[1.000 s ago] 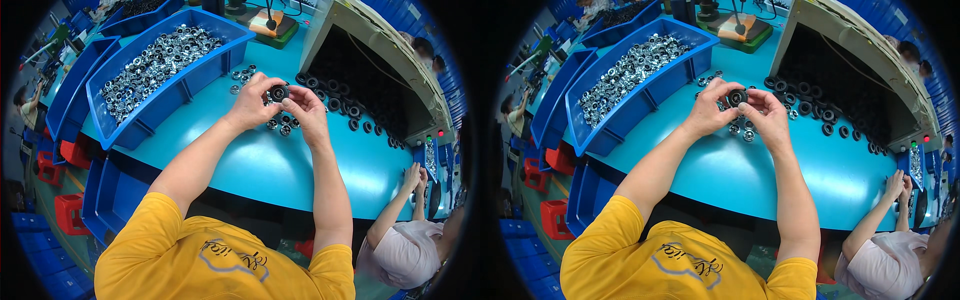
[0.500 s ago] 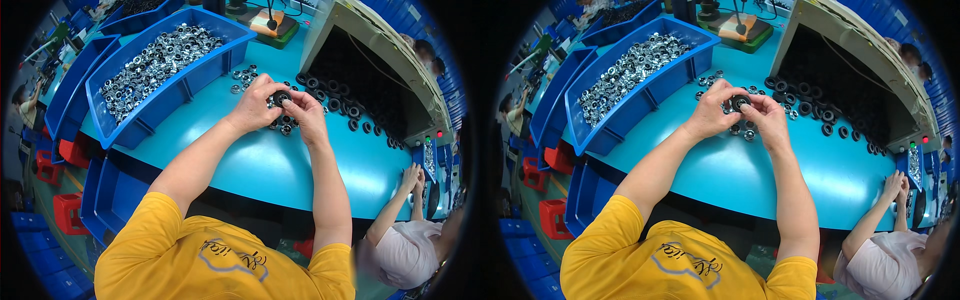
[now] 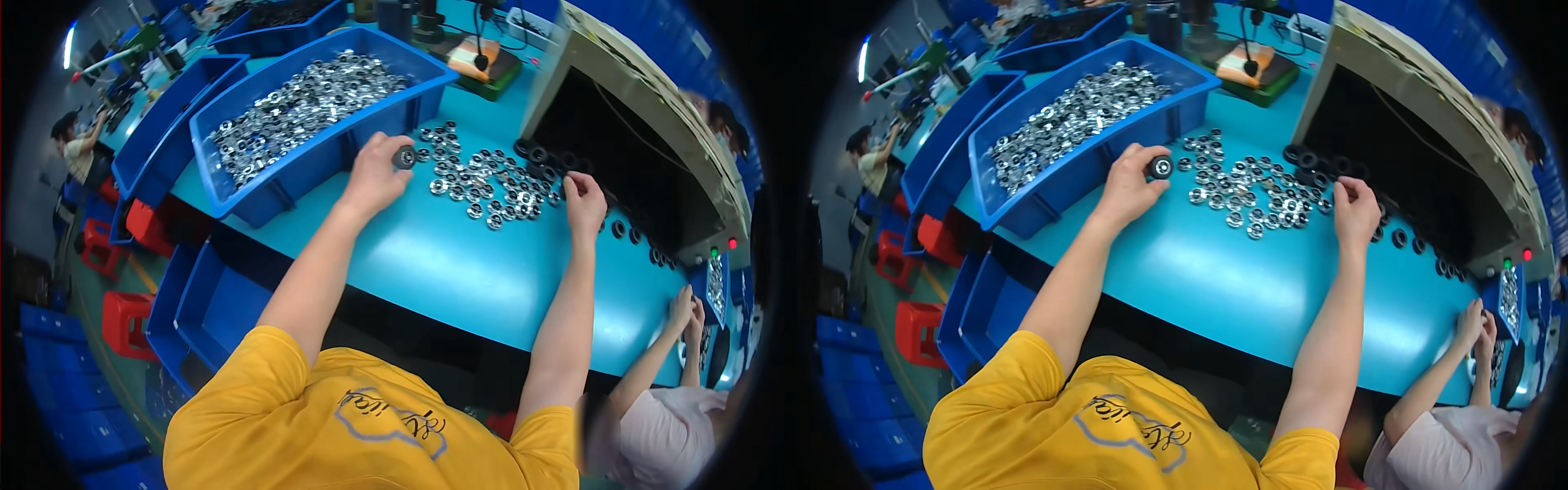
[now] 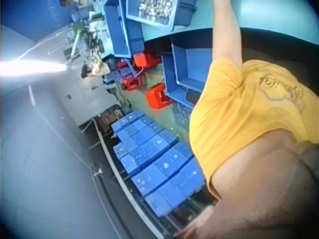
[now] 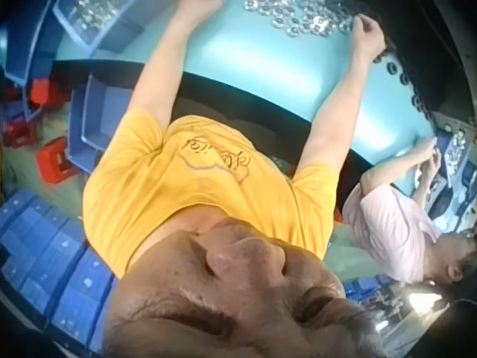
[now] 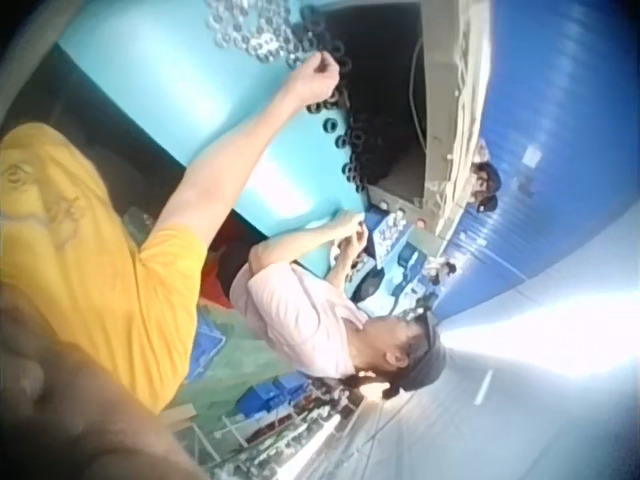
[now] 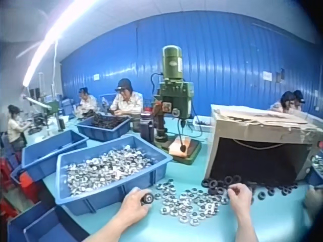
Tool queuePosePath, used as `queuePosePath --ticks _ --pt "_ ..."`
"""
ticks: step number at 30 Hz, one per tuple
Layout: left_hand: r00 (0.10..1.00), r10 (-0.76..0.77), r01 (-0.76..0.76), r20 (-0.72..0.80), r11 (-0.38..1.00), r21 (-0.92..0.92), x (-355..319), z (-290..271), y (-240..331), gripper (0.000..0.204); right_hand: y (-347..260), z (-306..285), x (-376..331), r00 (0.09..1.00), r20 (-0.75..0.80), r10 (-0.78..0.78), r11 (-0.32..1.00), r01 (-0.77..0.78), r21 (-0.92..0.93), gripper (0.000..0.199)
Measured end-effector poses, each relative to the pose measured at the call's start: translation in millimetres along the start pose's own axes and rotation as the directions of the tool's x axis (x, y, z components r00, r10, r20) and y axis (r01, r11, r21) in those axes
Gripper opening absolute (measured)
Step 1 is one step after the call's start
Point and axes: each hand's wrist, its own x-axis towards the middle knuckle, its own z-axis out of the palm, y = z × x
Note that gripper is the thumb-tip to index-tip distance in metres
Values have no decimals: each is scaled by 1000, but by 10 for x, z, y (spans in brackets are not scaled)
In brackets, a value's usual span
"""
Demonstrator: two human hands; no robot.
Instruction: Assembling small toy wheel components by hand at a factory workbench.
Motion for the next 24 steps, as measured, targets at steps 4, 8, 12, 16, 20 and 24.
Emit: queuePosePath --ticks 4,8,12,16,20,24 --pt "986 -149 160 78 975 -154 -97 -61 -4 46 150 -33 -19 999 7 -36 970 36 -240 20" --pt "970 -205 214 133 975 -53 -158 -99 -129 50 288 -71 33 1000 -8 5 934 -8 -357 21" --pt "979 -191 180 68 972 148 -240 -65 -126 57 412 -109 54 1000 13 18 925 -12 -379 25" --pt "992 -122 103 34 936 338 -261 -151 75 61 264 -130 -2 999 34 9 882 8 -471 26" --pt "997 51 -41 -50 981 187 -115 -48 333 41 56 -165 -25 1000 -1 8 866 -7 -500 27" --pt "985 173 -168 8 965 -202 127 252 651 30 -132 -195 29 997 -39 -62 970 51 -239 29"
